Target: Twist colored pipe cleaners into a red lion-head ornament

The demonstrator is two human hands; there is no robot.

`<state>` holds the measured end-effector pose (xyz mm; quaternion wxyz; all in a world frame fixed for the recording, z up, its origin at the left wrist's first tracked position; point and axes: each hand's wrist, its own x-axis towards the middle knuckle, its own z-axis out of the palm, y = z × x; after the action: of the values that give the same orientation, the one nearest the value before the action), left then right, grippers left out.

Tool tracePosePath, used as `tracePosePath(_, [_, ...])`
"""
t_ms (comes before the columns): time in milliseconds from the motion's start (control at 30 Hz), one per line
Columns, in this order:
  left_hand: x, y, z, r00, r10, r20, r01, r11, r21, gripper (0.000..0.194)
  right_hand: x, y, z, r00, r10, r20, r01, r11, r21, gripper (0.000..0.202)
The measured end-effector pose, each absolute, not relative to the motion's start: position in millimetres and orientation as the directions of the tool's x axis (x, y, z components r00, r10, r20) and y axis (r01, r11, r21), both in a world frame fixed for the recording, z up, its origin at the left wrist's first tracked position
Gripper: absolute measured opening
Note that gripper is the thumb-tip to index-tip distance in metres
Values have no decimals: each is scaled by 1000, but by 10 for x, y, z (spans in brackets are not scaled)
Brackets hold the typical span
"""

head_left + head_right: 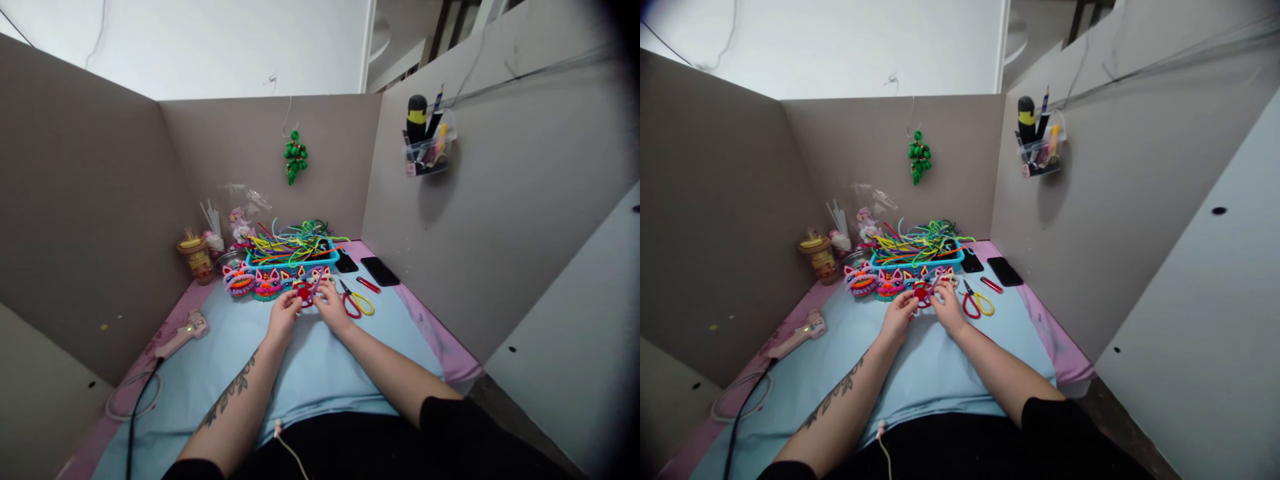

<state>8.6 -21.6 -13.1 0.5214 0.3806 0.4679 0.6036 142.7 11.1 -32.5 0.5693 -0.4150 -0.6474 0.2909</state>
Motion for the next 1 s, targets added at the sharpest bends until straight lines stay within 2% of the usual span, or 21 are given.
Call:
tracePosePath(167, [87,-225,-88,-159,984,78,-231,-114,966,48,1437,148,-357,-4,862,506,205,496,-844,13])
tracePosePath(300, [50,-199,-100,-219,972,89,-203,-134,970,46,1451,177,-387,36,863,504,186,490,-851,14])
tracePosePath(433, [22,-164,-149,-195,971,140,-106,-163,981,33,1455,191,-404,14,866,500,114,496,-861,12])
tracePosePath(600, [-3,-133,-209,-181,960,215,57,-208,977,35,1440,206,-430,8,868,497,43,496,-867,14])
tracePosePath(733, [-47,-108,-234,-210,952,222,125,-199,972,34,1428,203,-443,-5,861,508,63,507,-860,14])
tracePosePath(867, [-45,-124,-196,-234,945,227,89,-212,973,35,1431,197,-426,10,862,506,111,502,-858,12])
tracePosePath(1000, [26,-182,-131,-148,967,206,-42,-214,976,52,1447,171,-395,14,858,513,148,506,-850,15])
